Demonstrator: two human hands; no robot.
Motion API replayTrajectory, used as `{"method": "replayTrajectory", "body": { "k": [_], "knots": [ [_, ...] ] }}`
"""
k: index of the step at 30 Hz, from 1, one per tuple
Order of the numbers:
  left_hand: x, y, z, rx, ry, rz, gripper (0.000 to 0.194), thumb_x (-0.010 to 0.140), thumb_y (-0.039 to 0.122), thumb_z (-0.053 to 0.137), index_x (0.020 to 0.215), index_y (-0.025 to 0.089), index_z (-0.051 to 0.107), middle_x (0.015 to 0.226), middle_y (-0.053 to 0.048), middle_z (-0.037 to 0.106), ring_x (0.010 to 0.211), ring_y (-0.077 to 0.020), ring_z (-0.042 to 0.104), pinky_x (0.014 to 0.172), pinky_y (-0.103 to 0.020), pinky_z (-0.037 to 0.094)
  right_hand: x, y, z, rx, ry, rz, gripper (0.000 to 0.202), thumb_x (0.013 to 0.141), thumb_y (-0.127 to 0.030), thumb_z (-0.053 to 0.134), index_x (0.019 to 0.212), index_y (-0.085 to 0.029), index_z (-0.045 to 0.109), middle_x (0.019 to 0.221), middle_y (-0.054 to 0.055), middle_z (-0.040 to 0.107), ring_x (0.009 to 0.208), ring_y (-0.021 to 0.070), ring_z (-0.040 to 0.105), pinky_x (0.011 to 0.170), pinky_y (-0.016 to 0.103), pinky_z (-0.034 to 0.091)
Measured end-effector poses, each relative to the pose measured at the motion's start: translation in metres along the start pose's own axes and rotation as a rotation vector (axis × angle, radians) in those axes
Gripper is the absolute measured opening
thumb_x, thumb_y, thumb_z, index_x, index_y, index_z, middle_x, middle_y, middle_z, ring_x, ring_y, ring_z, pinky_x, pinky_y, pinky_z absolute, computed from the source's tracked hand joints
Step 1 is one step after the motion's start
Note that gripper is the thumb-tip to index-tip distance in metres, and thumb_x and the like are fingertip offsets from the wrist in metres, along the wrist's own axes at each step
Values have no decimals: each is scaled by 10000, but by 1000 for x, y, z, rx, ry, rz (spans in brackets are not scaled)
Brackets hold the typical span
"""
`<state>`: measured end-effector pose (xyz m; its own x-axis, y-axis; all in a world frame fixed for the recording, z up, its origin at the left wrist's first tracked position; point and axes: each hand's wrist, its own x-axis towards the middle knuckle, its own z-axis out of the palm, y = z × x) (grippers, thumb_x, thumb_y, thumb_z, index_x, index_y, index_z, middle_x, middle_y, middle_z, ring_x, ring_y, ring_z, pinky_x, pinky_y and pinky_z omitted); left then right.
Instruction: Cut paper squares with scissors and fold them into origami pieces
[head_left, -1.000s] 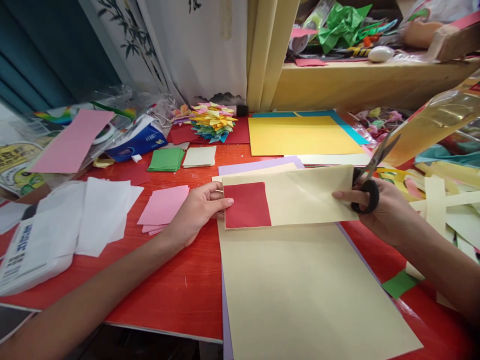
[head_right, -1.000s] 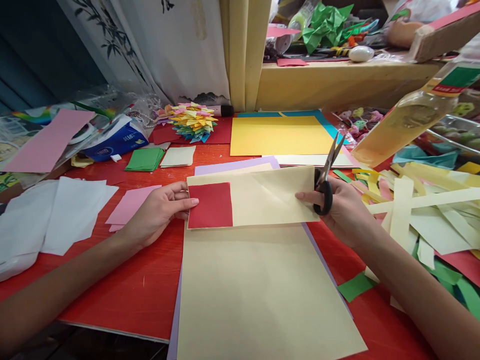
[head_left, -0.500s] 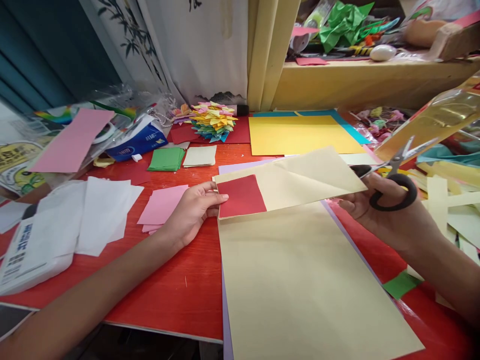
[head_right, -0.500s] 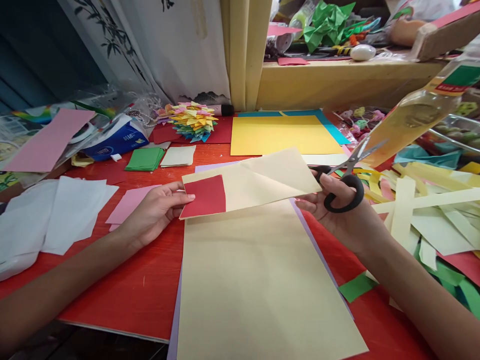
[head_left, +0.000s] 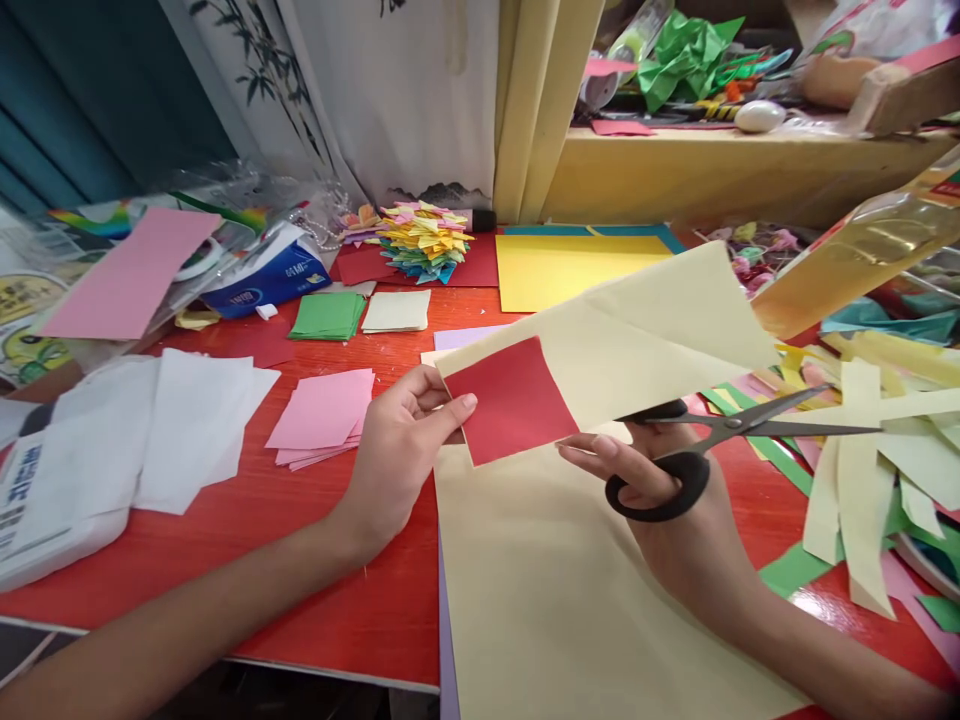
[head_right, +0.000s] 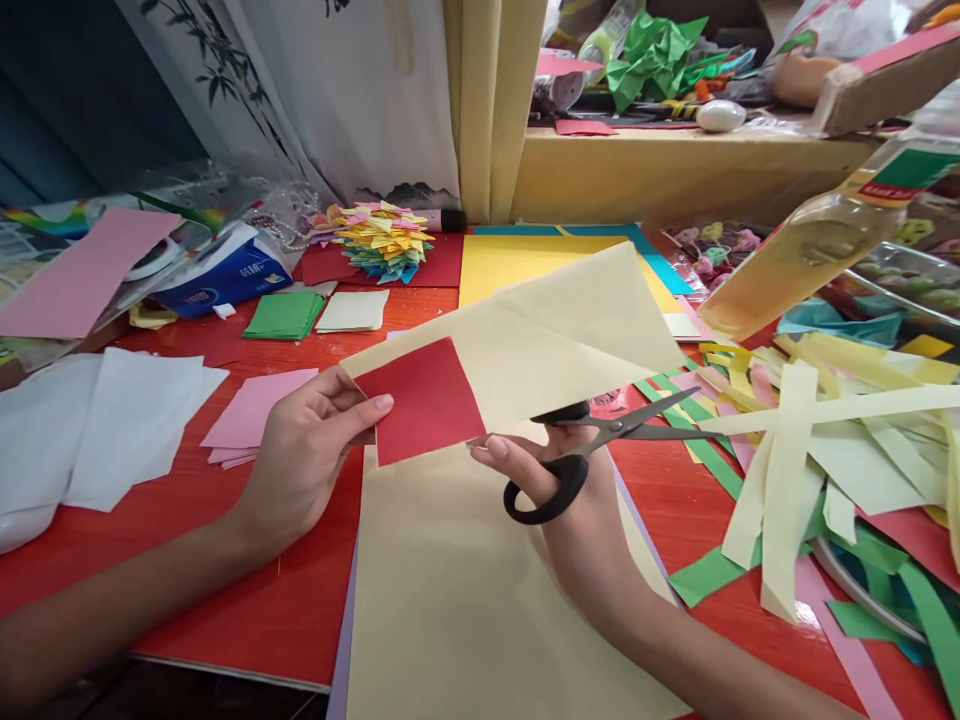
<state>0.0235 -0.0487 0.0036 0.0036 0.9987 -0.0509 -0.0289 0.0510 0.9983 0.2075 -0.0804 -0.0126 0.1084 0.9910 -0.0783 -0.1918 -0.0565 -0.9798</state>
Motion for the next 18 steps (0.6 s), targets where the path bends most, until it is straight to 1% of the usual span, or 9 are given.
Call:
{"method": "replayTrajectory", "body": {
  "k": [3, 6, 8, 10, 12, 15, 18],
  "knots": [
    [-6, -1, 5, 26, -4, 13, 149, 744, 319, 618, 826, 199, 585, 749, 7, 620, 689, -137, 591, 628, -262, 509, -1, 3, 0, -21, 60, 19, 141, 680, -282, 703, 589, -259, 597, 651, -22, 553, 754, 197, 635, 795, 399, 533],
    [-9, -2, 6, -8, -31, -1, 164, 747, 317, 616, 868, 212, 579, 791, 5, 626, 724, -149, 603, 636, -273, 525, 1, 0, 0, 37, 97, 51, 127, 664, -256, 719, 603, -263, 608, 680, -35, 579, 721, 161, 635, 761, 349, 548],
    [-10, -3, 6, -36, -51, -13, 159, 748, 310, 620, 870, 218, 575, 812, 7, 632, 730, -147, 610, 635, -266, 530, 2, -2, 1, 56, 81, 53, 109, 679, -246, 709, 622, -257, 617, 711, -37, 602, 753, 155, 642, 776, 333, 546],
    [-10, -3, 6, -66, -78, -26, 159, 749, 299, 622, 880, 222, 572, 844, 7, 641, 738, -144, 615, 623, -250, 529, 2, -3, 1, 33, 63, 45, 89, 707, -250, 684, 647, -248, 618, 755, -29, 633, 808, 168, 646, 804, 343, 538],
    [-10, -4, 7, -118, -124, -58, 187, 765, 292, 607, 939, 236, 565, 909, 4, 649, 769, -147, 623, 621, -240, 529, 2, -3, 1, 2, 54, 44, 77, 732, -264, 660, 673, -245, 613, 803, -19, 656, 853, 186, 644, 825, 363, 529],
    [-12, -4, 10, -196, -189, -109, 229, 786, 299, 585, 1008, 250, 554, 1004, -4, 649, 822, -154, 633, 638, -233, 531, 2, -1, 0, 7, 47, 56, 71, 744, -271, 648, 699, -244, 600, 826, -15, 664, 868, 194, 642, 826, 370, 526],
    [-14, -6, 12, -224, -265, -149, 246, 777, 311, 599, 1010, 239, 564, 1023, -19, 656, 860, -177, 640, 671, -252, 535, 2, -2, 2, 37, 17, 58, 42, 755, -255, 636, 732, -257, 601, 859, -20, 664, 889, 193, 636, 798, 357, 533]
  ]
}}
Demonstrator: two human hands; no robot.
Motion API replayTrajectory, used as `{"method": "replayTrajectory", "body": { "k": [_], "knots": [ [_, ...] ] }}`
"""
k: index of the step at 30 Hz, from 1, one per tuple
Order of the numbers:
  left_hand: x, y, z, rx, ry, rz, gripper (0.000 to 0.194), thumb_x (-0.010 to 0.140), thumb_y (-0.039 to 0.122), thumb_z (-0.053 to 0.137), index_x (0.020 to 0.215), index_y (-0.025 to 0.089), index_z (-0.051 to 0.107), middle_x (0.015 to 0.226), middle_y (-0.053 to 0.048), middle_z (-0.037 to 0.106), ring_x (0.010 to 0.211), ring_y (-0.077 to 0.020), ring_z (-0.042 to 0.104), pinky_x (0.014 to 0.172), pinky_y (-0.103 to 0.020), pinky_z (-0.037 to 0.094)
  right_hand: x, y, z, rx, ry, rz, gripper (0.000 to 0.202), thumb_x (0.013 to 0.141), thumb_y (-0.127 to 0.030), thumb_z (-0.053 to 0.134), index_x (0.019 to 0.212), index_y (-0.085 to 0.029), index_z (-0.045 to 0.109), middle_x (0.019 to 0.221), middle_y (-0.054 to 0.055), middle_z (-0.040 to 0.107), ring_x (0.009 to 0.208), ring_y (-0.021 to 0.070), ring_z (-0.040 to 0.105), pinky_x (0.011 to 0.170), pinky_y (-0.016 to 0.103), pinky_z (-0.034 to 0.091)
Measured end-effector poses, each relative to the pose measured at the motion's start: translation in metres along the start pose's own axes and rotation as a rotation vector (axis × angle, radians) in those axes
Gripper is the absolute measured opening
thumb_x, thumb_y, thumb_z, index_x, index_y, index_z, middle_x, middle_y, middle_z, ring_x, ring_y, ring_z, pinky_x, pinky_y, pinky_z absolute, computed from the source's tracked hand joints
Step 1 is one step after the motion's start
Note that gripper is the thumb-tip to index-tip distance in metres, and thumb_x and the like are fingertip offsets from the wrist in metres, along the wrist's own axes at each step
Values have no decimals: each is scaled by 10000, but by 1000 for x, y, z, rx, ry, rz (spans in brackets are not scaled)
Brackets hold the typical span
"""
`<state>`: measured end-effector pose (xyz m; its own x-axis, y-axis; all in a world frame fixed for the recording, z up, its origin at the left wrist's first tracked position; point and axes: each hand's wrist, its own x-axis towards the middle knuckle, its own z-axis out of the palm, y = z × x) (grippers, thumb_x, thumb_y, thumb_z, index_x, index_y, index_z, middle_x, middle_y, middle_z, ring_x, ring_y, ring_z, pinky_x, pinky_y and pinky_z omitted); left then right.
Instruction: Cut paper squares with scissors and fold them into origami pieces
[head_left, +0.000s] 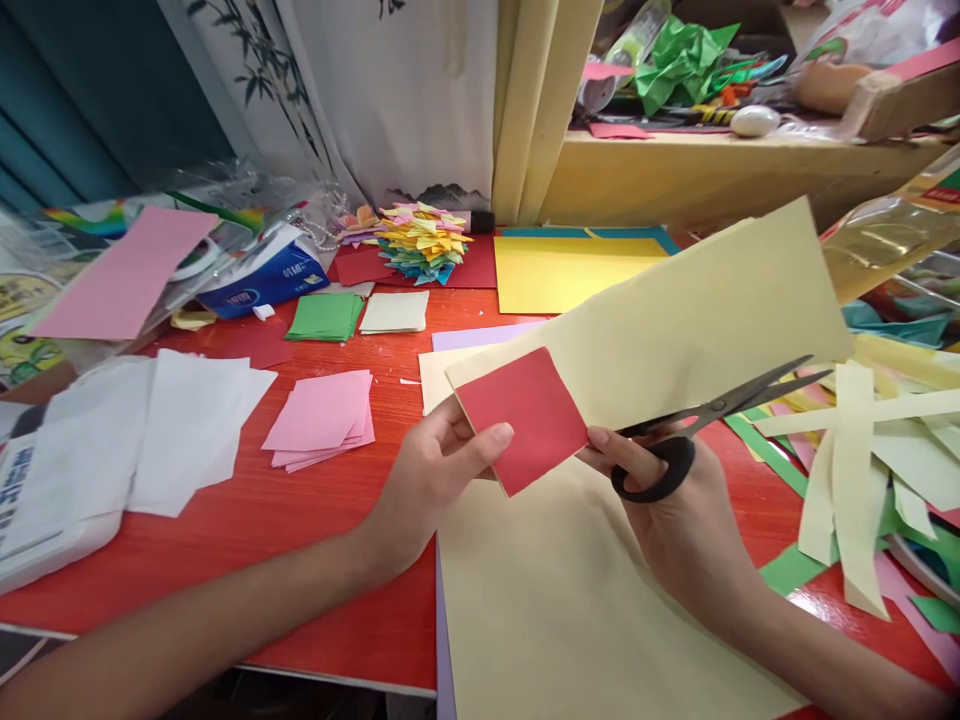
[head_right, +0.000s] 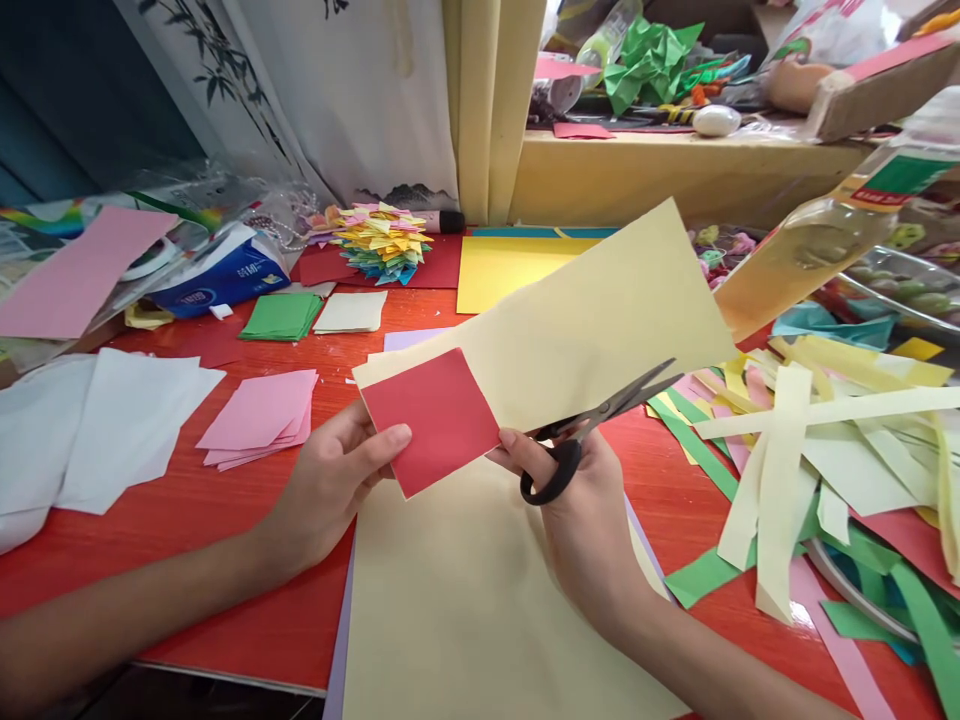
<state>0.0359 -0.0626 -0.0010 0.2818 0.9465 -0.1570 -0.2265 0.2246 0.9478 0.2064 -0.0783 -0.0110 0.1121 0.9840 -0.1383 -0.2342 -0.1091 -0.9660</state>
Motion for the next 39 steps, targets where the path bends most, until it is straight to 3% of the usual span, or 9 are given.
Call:
{"method": "replayTrajectory", "body": {
  "k": [6, 11, 16, 19, 22, 26, 29, 34, 39],
  "knots": [
    [-1, -6, 3, 31, -176, -112, 218, 769, 342, 605, 862, 151, 651, 809, -56, 698, 742, -189, 675, 670, -273, 541, -3, -2, 4, -53, -41, -1, 44, 754, -266, 629, 714, -277, 618, 784, -26, 650, 759, 167, 632, 687, 308, 540],
    [2, -8, 0, 86, -96, -163, 267, 772, 365, 592, 721, 115, 675, 707, -65, 701, 621, -166, 671, 586, -237, 539, -2, 0, 4, -88, -4, -18, 78, 729, -269, 659, 730, -252, 583, 786, -18, 634, 732, 151, 614, 699, 299, 519],
    [15, -3, -16, 186, 51, -83, 289, 770, 332, 598, 625, 94, 675, 647, -73, 698, 591, -147, 661, 560, -202, 532, 12, -5, -12, -98, 106, -130, 174, 748, -307, 638, 750, -213, 492, 662, -28, 538, 585, 118, 546, 471, 231, 389],
    [24, 2, -27, 229, 96, -35, 271, 767, 313, 602, 628, 93, 679, 646, -71, 696, 591, -154, 660, 549, -209, 534, 21, -14, -27, -207, -2, -184, 194, 781, -377, 581, 741, -201, 512, 722, -22, 490, 544, 87, 460, 445, 233, 296],
    [26, 9, -34, 273, 93, 17, 293, 766, 327, 601, 604, 95, 679, 617, -71, 689, 569, -157, 652, 544, -221, 534, 23, -24, -36, -438, -254, -125, 256, 780, -441, 561, 718, -197, 513, 693, -21, 466, 553, 88, 388, 481, 244, 266],
    [21, 23, -37, 220, 8, 133, 228, 761, 294, 609, 628, 126, 684, 608, -35, 685, 523, -144, 635, 503, -221, 521, 15, -30, -32, -606, -632, 133, 330, 757, -467, 578, 641, -180, 464, 570, -41, 360, 518, 84, 303, 477, 249, 211],
    [22, 26, -39, 166, -67, 93, 201, 758, 276, 611, 646, 126, 685, 649, -30, 693, 499, -131, 627, 498, -216, 517, 10, -29, -26, -600, -806, 274, 376, 752, -510, 559, 628, -169, 460, 568, -34, 364, 514, 82, 293, 473, 251, 195],
    [33, 20, -49, 265, -40, -196, 264, 760, 267, 592, 612, 70, 686, 619, -92, 689, 561, -126, 642, 553, -167, 513, 11, -26, -27, -495, -809, 233, 447, 739, -577, 514, 622, -146, 533, 561, -1, 457, 487, 81, 316, 465, 255, 212],
    [34, 26, -54, 342, 39, -226, 233, 736, 237, 595, 604, 60, 669, 631, -104, 690, 566, -137, 647, 549, -172, 521, 13, -28, -30, -391, -735, 190, 408, 771, -533, 490, 617, -158, 535, 584, 1, 447, 471, 74, 291, 454, 258, 203]
  ]
}}
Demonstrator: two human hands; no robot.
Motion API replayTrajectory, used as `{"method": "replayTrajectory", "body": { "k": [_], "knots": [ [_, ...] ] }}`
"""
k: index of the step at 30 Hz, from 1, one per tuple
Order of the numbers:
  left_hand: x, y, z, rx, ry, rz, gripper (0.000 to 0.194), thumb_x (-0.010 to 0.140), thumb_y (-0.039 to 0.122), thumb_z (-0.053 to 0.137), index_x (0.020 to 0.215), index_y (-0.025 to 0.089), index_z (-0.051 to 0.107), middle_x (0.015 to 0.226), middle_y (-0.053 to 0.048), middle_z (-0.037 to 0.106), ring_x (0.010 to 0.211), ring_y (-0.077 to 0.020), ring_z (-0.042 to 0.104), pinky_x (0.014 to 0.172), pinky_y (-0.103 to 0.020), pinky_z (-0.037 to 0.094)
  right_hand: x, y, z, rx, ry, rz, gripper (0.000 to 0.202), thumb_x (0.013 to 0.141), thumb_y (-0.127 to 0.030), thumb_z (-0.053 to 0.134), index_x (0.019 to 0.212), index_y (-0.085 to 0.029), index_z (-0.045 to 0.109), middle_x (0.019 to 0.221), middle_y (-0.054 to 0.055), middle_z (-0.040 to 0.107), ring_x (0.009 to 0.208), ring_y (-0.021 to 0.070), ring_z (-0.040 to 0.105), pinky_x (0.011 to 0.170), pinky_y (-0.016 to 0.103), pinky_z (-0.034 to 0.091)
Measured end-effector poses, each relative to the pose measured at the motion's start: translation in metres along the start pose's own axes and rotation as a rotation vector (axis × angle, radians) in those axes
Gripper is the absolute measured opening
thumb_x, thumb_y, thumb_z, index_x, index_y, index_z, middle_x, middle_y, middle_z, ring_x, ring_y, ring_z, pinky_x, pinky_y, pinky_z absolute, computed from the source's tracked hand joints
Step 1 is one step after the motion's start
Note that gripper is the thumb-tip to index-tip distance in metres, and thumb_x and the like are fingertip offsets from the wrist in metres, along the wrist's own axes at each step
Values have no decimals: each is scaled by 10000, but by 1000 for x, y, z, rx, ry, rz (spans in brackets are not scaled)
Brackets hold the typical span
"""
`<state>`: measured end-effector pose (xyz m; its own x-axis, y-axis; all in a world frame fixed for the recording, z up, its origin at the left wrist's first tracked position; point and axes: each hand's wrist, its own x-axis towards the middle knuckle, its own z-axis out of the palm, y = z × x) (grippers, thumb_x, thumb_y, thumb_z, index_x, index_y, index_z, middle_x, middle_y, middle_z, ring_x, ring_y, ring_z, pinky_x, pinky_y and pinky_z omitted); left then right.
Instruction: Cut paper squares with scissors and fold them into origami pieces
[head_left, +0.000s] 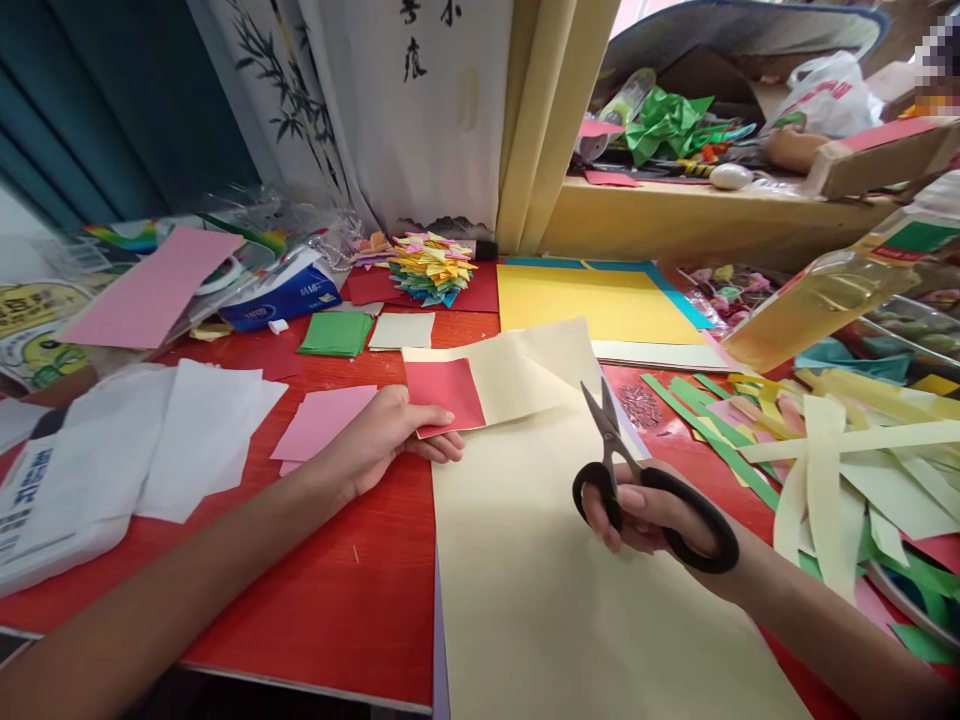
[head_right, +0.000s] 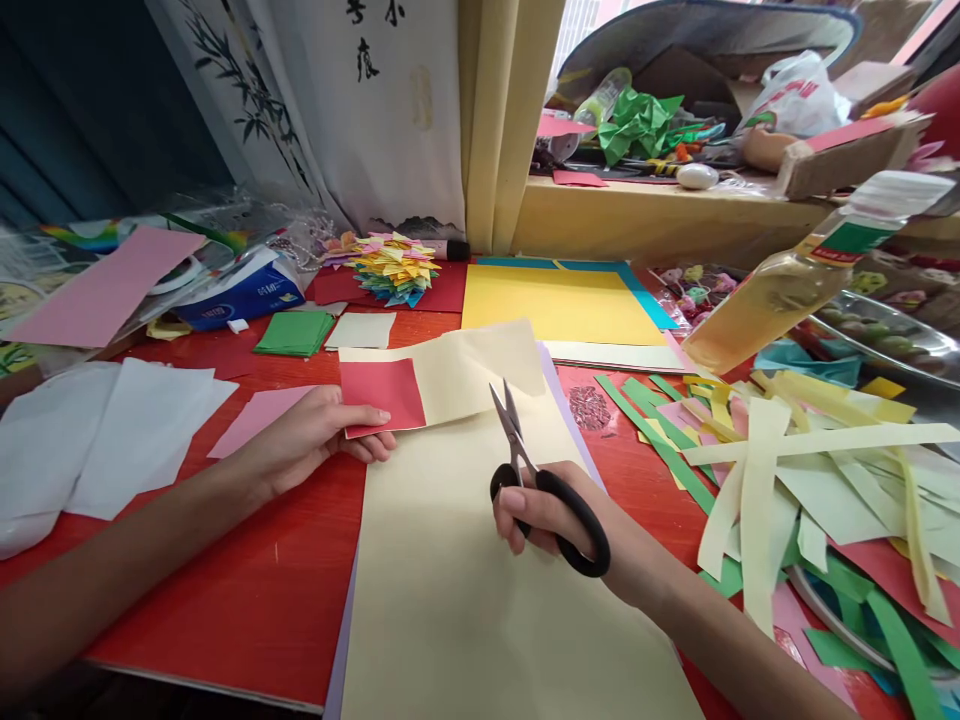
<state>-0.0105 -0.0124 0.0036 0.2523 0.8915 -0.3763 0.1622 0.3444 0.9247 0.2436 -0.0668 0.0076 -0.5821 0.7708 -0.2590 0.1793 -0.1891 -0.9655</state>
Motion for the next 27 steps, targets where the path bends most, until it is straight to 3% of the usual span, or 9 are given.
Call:
{"method": "replayTrajectory", "body": {
  "k": [8, 12, 17, 21, 24, 27],
  "knots": [
    [-4, 7, -4, 45, 129, -27, 194, 701, 233, 626, 565, 95, 618, 608, -95, 688, 605, -174, 667, 551, -204, 542, 1, 0, 4, -79, -20, 27, 407, 756, -528, 530, 613, -148, 545, 527, -24, 393, 458, 70, 305, 435, 241, 231],
    [-6, 16, -14, 67, 168, -2, 205, 701, 221, 618, 547, 88, 644, 590, -97, 686, 581, -155, 659, 541, -174, 529, 1, 5, 4, -70, -35, 21, 391, 764, -502, 542, 625, -137, 546, 499, -43, 351, 451, 63, 319, 422, 221, 241],
    [-21, 39, -30, 51, 120, 229, 222, 716, 201, 605, 520, 118, 669, 516, -51, 661, 454, -108, 605, 487, -166, 504, 1, 5, 6, -62, -42, 38, 413, 755, -527, 537, 624, -136, 526, 505, -31, 409, 414, 54, 334, 403, 218, 230],
    [-29, 41, -33, -78, 3, 424, 82, 693, 181, 633, 627, 164, 678, 550, 0, 674, 383, -101, 573, 442, -191, 484, -3, -1, 10, -112, -101, 37, 430, 745, -552, 535, 639, -136, 518, 562, -10, 444, 434, 58, 342, 425, 227, 241],
    [-19, 32, -33, -116, -54, 351, 94, 702, 201, 637, 631, 149, 668, 542, -4, 668, 391, -99, 577, 442, -185, 476, -6, -3, 13, -157, -159, 25, 392, 750, -522, 550, 658, -143, 512, 577, -16, 415, 502, 77, 351, 470, 232, 262],
    [-4, 25, -33, -27, -31, 149, 195, 691, 198, 651, 527, 93, 658, 545, -68, 670, 440, -106, 597, 482, -175, 490, -6, -2, 14, -192, -217, 13, 365, 752, -506, 551, 665, -157, 495, 602, -12, 414, 551, 95, 358, 497, 234, 281]
  ]
}}
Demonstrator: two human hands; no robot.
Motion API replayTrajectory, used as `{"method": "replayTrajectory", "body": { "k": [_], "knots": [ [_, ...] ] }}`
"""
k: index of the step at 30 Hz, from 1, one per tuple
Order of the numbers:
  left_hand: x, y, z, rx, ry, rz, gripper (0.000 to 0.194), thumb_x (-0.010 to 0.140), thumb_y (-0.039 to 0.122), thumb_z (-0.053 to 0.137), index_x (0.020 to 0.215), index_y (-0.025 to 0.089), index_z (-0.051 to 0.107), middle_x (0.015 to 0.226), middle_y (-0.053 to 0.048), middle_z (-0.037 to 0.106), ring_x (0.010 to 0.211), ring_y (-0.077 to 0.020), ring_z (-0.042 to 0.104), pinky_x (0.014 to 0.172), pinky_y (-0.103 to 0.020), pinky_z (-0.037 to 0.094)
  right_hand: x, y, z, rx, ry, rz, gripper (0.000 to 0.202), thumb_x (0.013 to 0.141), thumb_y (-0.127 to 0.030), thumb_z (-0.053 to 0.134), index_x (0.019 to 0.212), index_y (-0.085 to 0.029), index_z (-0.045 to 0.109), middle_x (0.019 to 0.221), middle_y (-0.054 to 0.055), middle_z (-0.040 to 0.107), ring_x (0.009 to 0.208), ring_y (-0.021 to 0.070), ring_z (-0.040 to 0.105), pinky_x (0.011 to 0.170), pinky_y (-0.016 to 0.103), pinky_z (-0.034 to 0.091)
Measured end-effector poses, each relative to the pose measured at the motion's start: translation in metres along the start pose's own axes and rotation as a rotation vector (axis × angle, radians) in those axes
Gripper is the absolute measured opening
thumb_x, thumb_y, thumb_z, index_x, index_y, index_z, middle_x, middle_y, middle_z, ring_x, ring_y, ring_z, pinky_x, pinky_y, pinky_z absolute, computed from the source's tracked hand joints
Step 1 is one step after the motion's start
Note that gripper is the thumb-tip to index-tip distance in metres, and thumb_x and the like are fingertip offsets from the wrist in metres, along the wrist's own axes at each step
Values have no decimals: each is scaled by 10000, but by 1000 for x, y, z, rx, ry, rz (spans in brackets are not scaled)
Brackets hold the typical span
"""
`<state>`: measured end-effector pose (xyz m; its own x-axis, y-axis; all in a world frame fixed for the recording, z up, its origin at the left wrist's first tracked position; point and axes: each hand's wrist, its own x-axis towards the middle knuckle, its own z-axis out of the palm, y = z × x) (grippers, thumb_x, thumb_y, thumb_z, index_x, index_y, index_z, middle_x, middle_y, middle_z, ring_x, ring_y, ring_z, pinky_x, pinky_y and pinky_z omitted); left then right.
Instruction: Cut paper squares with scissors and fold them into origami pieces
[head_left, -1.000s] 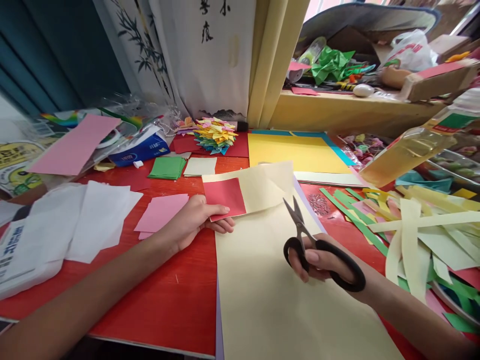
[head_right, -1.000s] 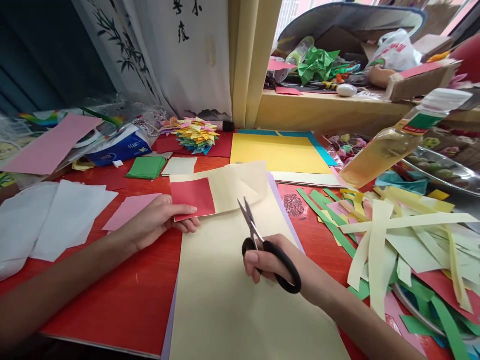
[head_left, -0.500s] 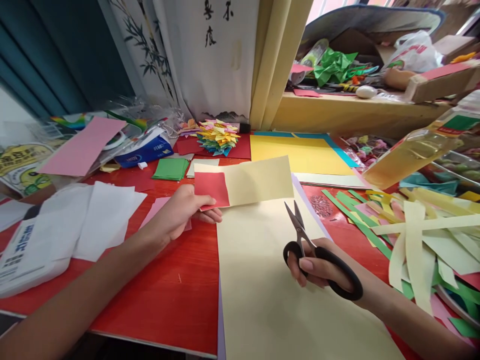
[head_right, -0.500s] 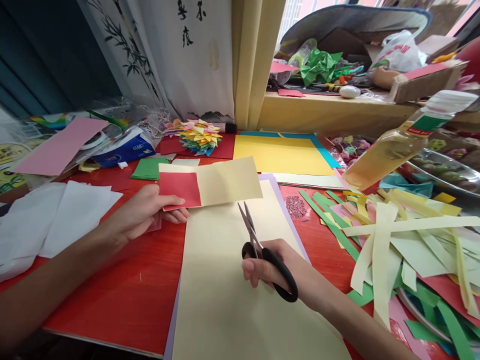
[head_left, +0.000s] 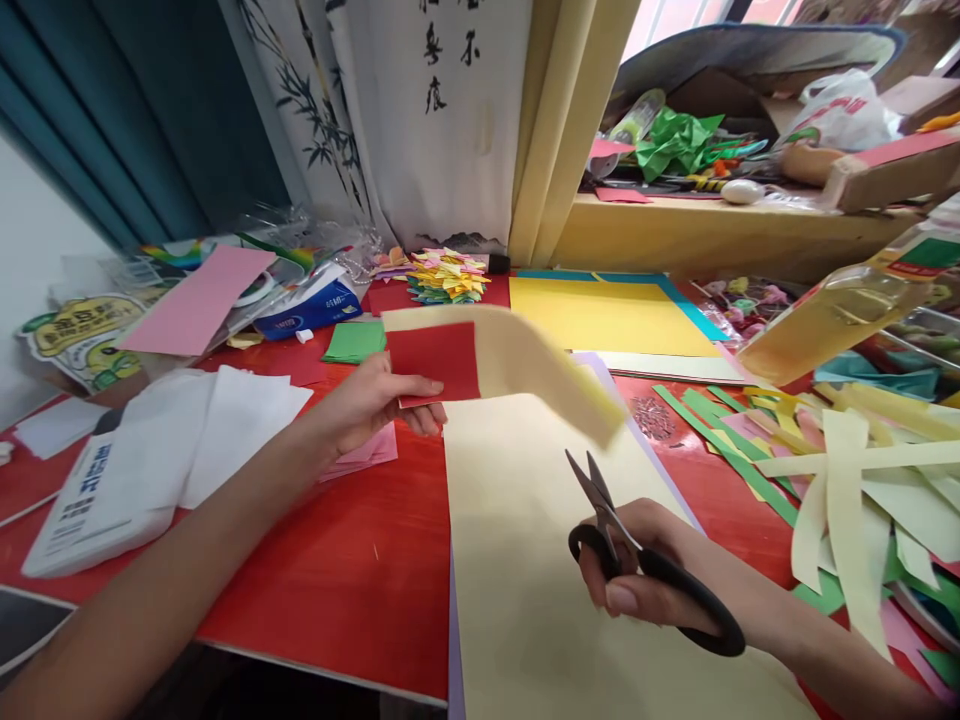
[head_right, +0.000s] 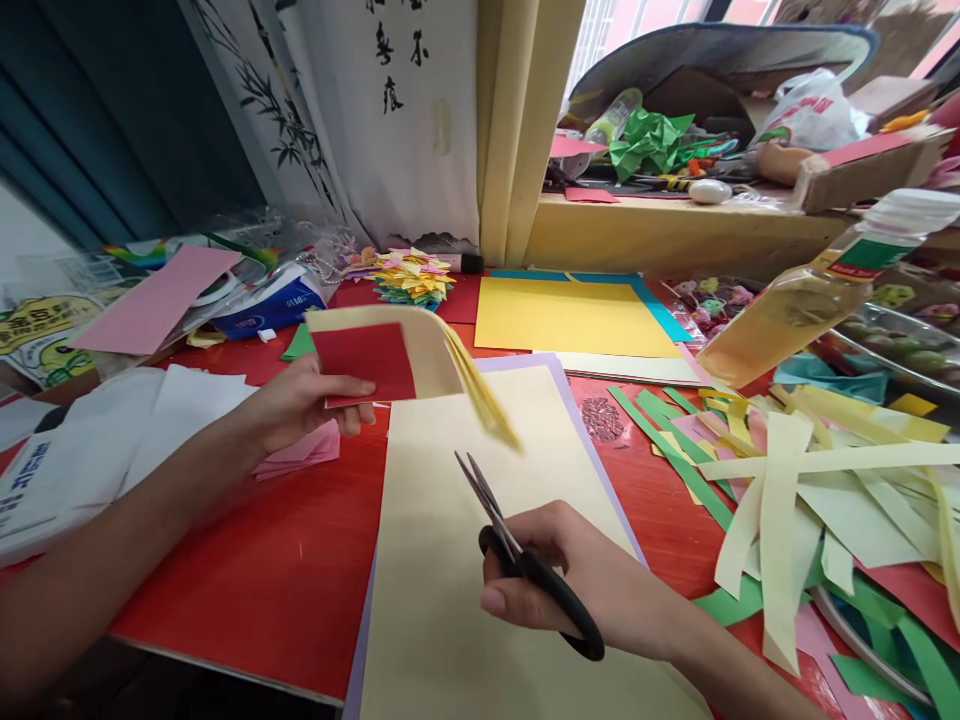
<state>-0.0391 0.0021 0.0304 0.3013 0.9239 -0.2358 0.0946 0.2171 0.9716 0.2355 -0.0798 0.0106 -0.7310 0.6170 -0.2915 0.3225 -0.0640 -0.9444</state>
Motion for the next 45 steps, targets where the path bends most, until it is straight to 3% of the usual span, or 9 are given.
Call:
{"method": "replayTrajectory", "body": {
  "k": [3, 10, 17, 24, 33, 45],
  "knots": [
    [8, -3, -1, 41, 48, -105, 229, 701, 179, 632, 498, 79, 663, 530, -96, 663, 472, -105, 602, 512, -171, 491, 1, 2, 0, -12, -15, 19, 361, 751, -505, 550, 653, -166, 474, 604, -15, 415, 556, 97, 357, 499, 233, 281],
    [4, -4, 5, 40, 36, -94, 237, 711, 212, 639, 502, 107, 678, 557, -82, 672, 509, -96, 606, 516, -154, 473, 2, 3, 2, 60, 11, 78, 336, 756, -469, 574, 663, -158, 487, 536, -46, 365, 497, 74, 322, 466, 219, 241],
    [-18, 3, 35, -24, -22, 0, 287, 755, 257, 601, 500, 147, 673, 535, -42, 667, 514, -121, 617, 562, -201, 498, 5, 3, 4, 27, 111, 114, 393, 732, -511, 584, 631, -167, 422, 574, -44, 324, 527, 77, 288, 469, 224, 211],
    [-30, -7, 56, -16, -68, 40, 292, 767, 347, 593, 555, 172, 690, 564, -23, 687, 500, -122, 629, 622, -219, 517, 4, -4, 2, 31, 174, 186, 422, 729, -535, 574, 617, -177, 382, 592, -40, 316, 539, 83, 250, 481, 242, 174],
    [-32, -12, 65, -33, -157, 39, 263, 773, 335, 596, 588, 171, 688, 568, -17, 688, 556, -139, 654, 621, -233, 528, 4, 4, -1, -30, 168, 112, 449, 765, -590, 481, 614, -178, 387, 592, -29, 317, 543, 93, 260, 481, 249, 182],
    [-33, -6, 67, 20, -168, -9, 173, 769, 285, 601, 662, 169, 672, 580, -24, 689, 613, -170, 666, 616, -256, 539, 4, 5, 0, -65, 151, 116, 458, 773, -609, 446, 630, -178, 383, 603, -24, 302, 546, 95, 244, 477, 249, 180]
  ]
}}
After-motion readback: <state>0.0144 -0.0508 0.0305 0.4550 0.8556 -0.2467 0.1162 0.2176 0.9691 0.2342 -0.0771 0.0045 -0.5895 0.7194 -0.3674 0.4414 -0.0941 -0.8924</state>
